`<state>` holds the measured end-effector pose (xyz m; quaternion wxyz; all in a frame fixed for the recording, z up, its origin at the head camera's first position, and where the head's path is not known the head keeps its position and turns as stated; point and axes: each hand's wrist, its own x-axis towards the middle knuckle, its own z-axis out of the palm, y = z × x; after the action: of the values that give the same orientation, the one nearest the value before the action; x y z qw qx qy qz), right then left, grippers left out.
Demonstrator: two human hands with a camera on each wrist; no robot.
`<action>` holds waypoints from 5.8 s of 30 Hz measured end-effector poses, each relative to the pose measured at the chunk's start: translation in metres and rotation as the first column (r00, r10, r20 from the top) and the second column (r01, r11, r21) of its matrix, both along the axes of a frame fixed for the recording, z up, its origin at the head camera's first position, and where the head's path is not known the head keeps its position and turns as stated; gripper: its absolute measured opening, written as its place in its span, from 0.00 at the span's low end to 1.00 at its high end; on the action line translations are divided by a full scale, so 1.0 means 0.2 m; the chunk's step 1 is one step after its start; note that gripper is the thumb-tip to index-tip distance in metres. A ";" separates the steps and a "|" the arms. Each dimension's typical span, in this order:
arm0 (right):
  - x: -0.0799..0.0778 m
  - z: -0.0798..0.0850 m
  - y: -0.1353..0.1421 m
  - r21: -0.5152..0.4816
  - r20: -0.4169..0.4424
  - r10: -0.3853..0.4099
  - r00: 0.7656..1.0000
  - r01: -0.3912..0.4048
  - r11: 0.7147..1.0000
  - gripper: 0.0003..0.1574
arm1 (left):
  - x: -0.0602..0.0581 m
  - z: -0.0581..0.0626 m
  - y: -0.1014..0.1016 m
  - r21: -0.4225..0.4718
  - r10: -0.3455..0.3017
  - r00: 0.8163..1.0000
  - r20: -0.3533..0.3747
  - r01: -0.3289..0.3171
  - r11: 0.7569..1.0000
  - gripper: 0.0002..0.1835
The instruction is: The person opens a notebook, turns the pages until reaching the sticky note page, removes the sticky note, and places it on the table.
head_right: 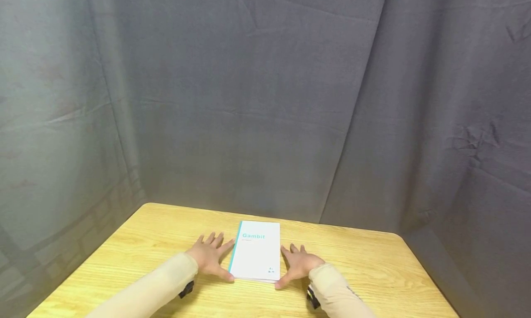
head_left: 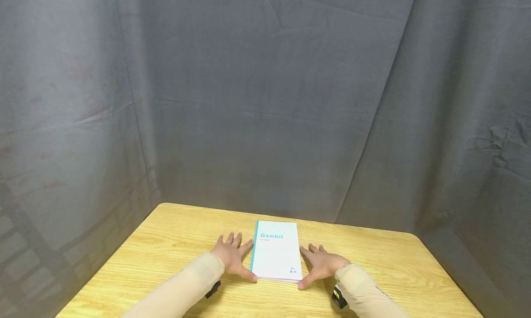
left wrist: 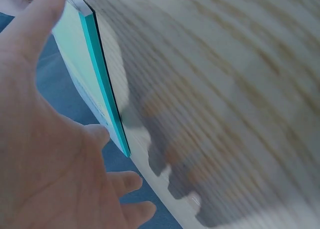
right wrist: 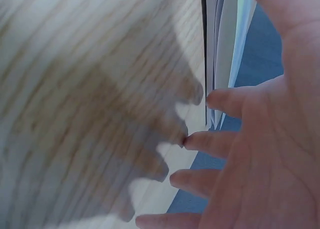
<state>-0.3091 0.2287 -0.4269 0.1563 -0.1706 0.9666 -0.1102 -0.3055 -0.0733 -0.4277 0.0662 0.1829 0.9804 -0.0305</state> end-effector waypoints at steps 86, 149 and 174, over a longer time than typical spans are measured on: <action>-0.01 0.01 0.00 0.033 -0.015 0.039 0.999 -0.038 0.999 0.66 | 0.02 0.05 0.59 -0.165 -0.383 0.923 -0.032 0.373 0.913 0.31; -0.02 0.00 0.00 -0.006 0.037 0.018 0.999 -0.018 1.000 0.66 | 0.08 0.25 -0.18 0.863 0.176 0.984 -0.020 -0.072 0.501 0.20; -0.02 0.01 -0.03 -0.005 0.042 0.014 0.999 -0.014 1.000 0.67 | 0.09 0.02 -0.48 0.801 0.258 0.949 0.180 -0.293 0.522 0.25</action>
<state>-0.3133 0.2223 -0.4259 0.1769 -0.1753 0.9617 -0.1148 -0.2876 -0.1694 -0.4240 -0.0033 0.0359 0.8968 0.4409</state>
